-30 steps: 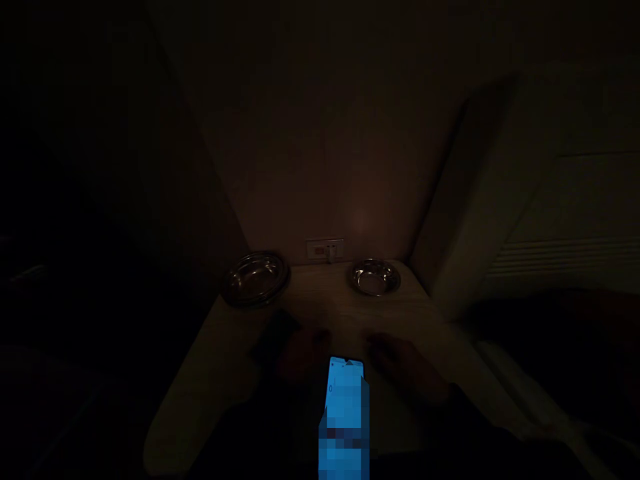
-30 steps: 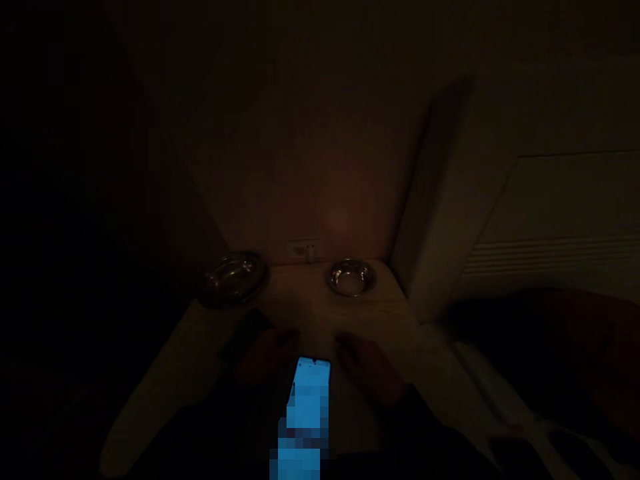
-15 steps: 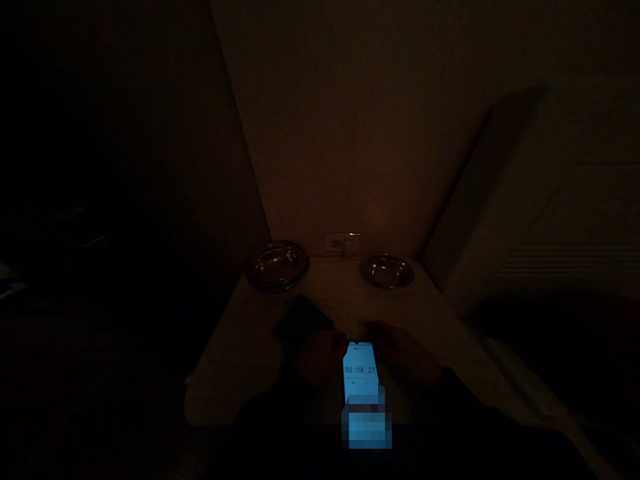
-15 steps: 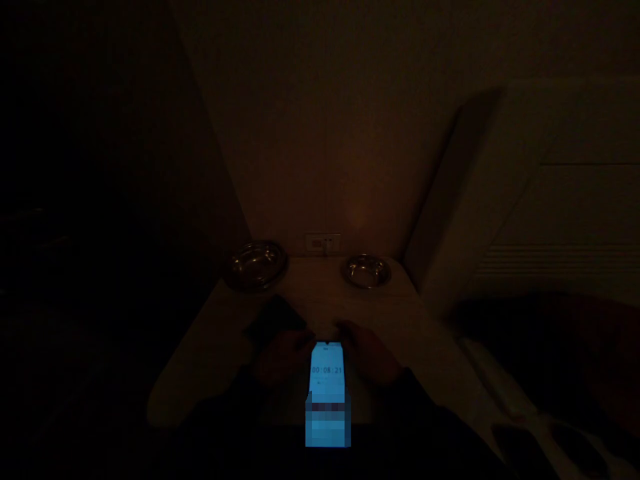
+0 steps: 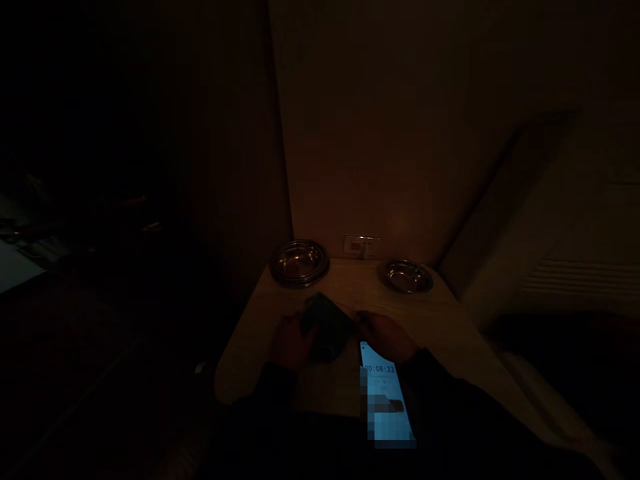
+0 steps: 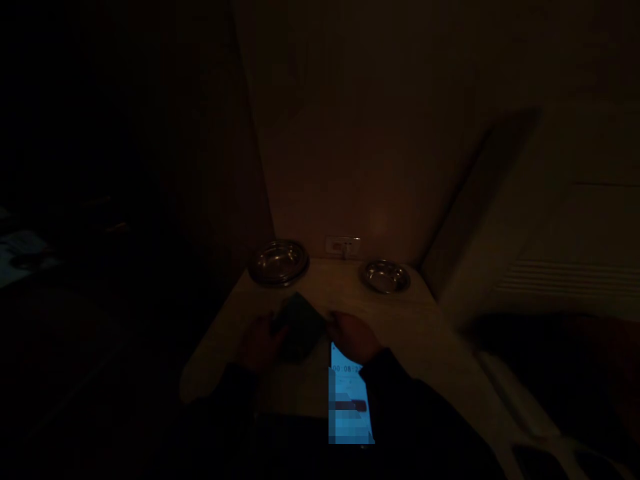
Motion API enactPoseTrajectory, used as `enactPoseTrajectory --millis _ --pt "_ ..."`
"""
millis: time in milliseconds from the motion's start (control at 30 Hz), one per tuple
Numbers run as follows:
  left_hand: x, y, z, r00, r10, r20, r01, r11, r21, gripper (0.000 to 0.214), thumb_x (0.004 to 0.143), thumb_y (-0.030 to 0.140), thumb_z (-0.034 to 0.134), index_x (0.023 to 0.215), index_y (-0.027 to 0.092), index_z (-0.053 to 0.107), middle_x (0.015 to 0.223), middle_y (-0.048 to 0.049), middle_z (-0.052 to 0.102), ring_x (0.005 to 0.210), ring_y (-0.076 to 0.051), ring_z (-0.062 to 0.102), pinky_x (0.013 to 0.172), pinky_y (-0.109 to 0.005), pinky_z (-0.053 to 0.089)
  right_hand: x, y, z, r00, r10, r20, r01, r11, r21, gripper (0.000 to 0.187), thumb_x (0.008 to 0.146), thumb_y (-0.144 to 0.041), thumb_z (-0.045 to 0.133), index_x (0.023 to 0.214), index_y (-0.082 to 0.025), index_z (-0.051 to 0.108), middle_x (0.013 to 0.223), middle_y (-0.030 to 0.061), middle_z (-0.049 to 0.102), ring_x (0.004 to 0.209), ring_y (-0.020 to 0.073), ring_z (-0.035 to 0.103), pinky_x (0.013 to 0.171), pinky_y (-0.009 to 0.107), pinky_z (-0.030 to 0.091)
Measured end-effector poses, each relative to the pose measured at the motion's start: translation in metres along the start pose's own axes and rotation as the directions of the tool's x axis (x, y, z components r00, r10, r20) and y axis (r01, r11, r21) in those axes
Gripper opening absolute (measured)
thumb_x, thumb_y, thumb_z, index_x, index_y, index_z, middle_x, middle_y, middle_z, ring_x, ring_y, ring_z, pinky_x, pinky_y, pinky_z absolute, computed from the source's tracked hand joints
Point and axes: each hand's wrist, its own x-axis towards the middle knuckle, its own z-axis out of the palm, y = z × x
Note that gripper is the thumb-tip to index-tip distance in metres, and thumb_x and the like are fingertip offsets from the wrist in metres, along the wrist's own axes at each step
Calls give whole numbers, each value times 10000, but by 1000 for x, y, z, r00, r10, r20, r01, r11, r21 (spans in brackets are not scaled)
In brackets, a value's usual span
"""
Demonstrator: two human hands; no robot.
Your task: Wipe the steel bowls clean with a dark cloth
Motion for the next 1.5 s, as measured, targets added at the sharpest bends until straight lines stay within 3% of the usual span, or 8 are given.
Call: enactPoseTrajectory --millis 133,333,567,733,900,1133,1367,1500 --pt "-6 -7 -3 998 15 57 -16 1000 12 472 847 448 515 1129 92 643 1096 -200 622 1024 -305 612 842 -337 437 16 -12 10 998 -46 45 46 999 -14 287 924 -348 548 1153 -180 584 1159 82 608 985 204 609 853 422 509" --pt "-14 -19 -12 999 5 52 -5 1000 7 427 860 469 482 939 112 703 1016 -179 656 967 -286 634 806 -335 441 29 -22 16 991 -121 53 121 993 2 316 920 -341 555 1196 -188 559 1228 89 568 1030 218 589 862 436 509" --pt "-24 -24 -23 997 -37 68 31 996 89 404 875 455 471 909 124 700 992 -157 697 965 -278 652 768 -334 446 32 -34 18 978 -173 120 175 985 -5 313 909 -278 571 1202 -168 572 1250 98 585 1109 237 576 943 472 465" --pt "-22 -25 -39 999 -34 36 32 998 57 396 892 430 445 994 135 689 1028 -147 696 969 -269 657 770 -332 454 35 -42 20 973 -186 135 196 979 -64 455 809 -75 492 1251 -114 592 1262 137 621 1180 216 567 1017 333 412" --pt "-10 -32 -40 995 22 -98 -28 998 -63 343 897 351 455 1007 121 685 1037 -130 694 984 -256 641 836 -330 460 46 -51 15 969 -223 109 238 958 -158 426 840 -157 476 1244 -137 607 1241 112 642 1135 217 600 958 309 445" --pt "17 -36 -36 939 145 -311 -168 985 -50 361 892 297 474 1131 81 638 1148 -173 670 1073 -282 613 943 -379 456 77 -87 -7 954 -300 29 291 893 -344 327 935 -227 423 1184 -198 632 1172 97 671 1061 214 626 888 298 456" --pt "37 -34 -39 917 154 -369 -192 979 -68 319 882 269 482 1097 99 646 1136 -169 682 1061 -260 636 945 -369 470 114 -112 -13 931 -361 61 338 781 -525 304 923 -341 550 1178 -177 571 1193 88 591 1015 215 600 859 429 508" --pt "49 -35 -39 914 166 -370 -206 976 -70 271 869 248 496 1018 95 662 1055 -173 701 983 -255 659 881 -360 498 128 -122 -10 922 -369 119 365 722 -588 321 916 -342 562 1193 -179 560 1214 91 573 1013 215 595 845 425 516"
